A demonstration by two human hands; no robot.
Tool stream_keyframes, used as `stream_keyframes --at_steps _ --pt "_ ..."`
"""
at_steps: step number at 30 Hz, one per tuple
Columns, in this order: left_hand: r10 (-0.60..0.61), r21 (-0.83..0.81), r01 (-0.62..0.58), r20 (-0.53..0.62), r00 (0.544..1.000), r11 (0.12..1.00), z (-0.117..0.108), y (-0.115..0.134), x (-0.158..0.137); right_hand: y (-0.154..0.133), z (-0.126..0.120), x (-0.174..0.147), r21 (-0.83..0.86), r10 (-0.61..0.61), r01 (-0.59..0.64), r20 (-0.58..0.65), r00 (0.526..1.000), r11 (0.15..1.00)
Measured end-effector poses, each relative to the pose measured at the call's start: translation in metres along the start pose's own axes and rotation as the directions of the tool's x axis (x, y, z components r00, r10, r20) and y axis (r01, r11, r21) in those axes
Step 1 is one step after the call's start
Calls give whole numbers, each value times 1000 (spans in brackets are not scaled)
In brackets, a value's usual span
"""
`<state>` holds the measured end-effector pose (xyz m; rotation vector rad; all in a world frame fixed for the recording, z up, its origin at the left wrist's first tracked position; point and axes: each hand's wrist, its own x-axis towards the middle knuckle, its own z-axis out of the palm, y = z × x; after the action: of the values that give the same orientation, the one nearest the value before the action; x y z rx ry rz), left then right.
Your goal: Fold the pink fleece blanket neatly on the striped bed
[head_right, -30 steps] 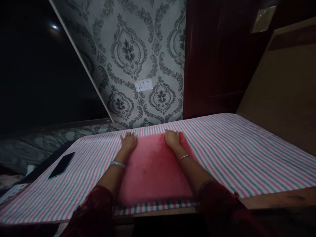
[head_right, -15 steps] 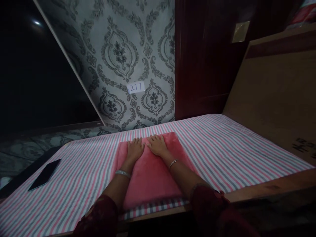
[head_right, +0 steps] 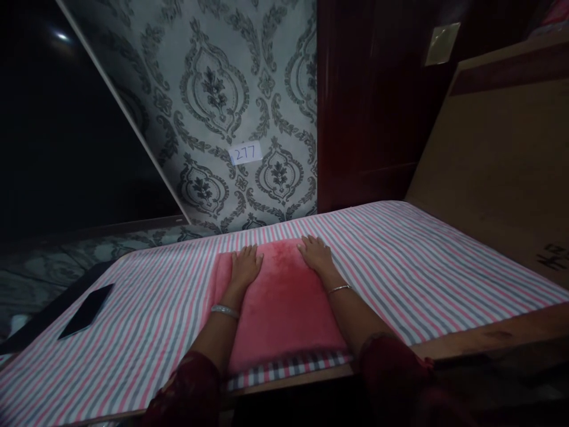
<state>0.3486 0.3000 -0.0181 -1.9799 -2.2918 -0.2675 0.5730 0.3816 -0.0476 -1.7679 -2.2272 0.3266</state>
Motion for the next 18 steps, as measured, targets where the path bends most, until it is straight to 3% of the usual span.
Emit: stream_keyframes --at_steps 9,13,15,18 --pt "-71 -31 73 62 995 997 -11 -2 3 -4 0 -5 16 6 -6 -38 999 1000" --pt "-73 -37 77 98 992 996 -23 24 9 -6 0 -6 -17 -2 1 -53 999 1000" --pt "56 -54 -52 94 994 997 -23 50 9 -7 0 -7 -38 0 -2 -61 998 999" --pt "299 -81 -291 103 949 953 -12 88 5 -7 0 -8 -62 -5 0 -64 998 998"
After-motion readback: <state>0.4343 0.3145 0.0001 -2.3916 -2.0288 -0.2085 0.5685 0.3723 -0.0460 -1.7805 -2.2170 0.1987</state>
